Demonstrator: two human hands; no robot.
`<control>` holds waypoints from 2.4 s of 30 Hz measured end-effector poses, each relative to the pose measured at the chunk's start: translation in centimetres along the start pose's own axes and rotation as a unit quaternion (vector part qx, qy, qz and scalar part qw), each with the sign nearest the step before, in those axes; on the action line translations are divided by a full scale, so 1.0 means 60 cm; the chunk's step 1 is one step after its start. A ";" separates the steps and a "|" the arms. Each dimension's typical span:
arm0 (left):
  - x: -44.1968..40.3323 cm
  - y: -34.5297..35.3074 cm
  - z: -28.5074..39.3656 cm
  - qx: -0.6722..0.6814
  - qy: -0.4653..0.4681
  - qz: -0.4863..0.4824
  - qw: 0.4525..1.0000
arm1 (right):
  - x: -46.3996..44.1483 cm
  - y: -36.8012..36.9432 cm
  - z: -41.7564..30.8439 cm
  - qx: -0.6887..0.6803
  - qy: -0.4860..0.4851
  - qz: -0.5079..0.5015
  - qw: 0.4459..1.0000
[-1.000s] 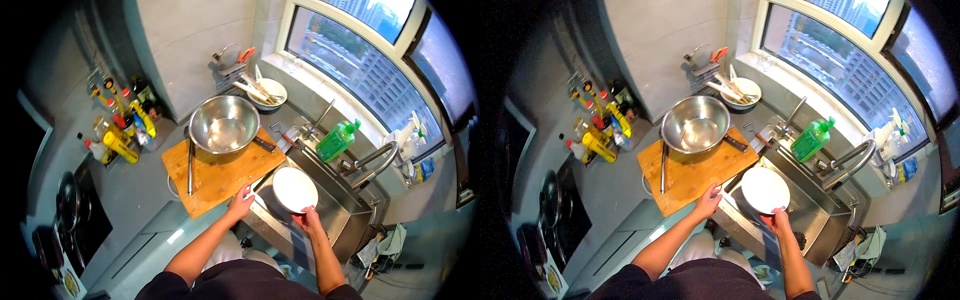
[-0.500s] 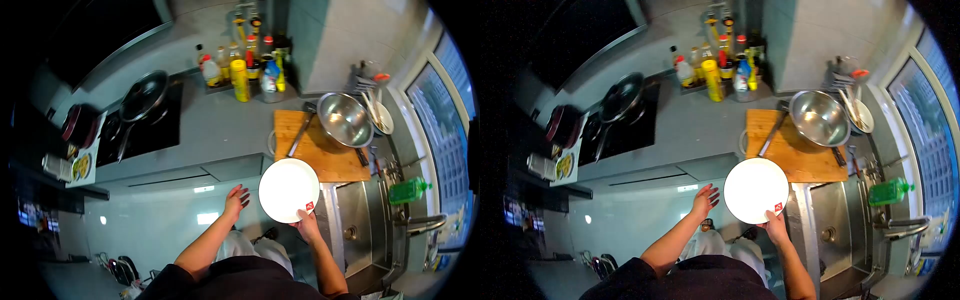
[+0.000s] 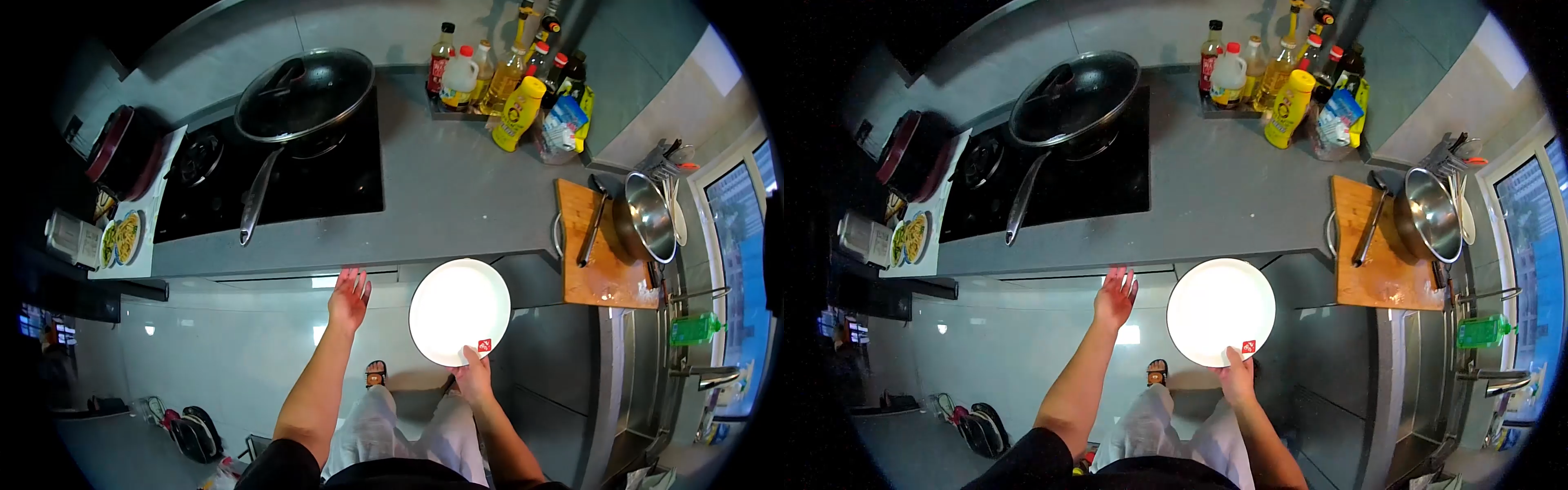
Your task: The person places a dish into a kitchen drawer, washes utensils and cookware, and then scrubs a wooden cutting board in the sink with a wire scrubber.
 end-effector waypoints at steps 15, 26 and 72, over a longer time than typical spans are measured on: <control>-0.107 -0.097 0.057 0.037 -0.001 -0.115 0.993 | -0.049 0.079 0.169 0.081 0.059 0.068 0.993; -0.115 -0.068 0.072 0.093 0.049 -0.137 0.985 | -0.062 0.041 0.176 0.092 0.027 0.034 0.995; 0.192 -0.453 0.491 -0.550 0.077 0.126 0.822 | 0.052 0.502 0.327 0.397 0.163 -0.187 0.884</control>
Point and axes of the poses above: each hand's wrist, its own x-axis away from the middle knuckle, its own y-axis out of the palm, z = x × y, the point moved 5 cm from there along -x, towards the middle knuckle, and after that the axes turned 11 degrees about x, right-handed, at the moved point
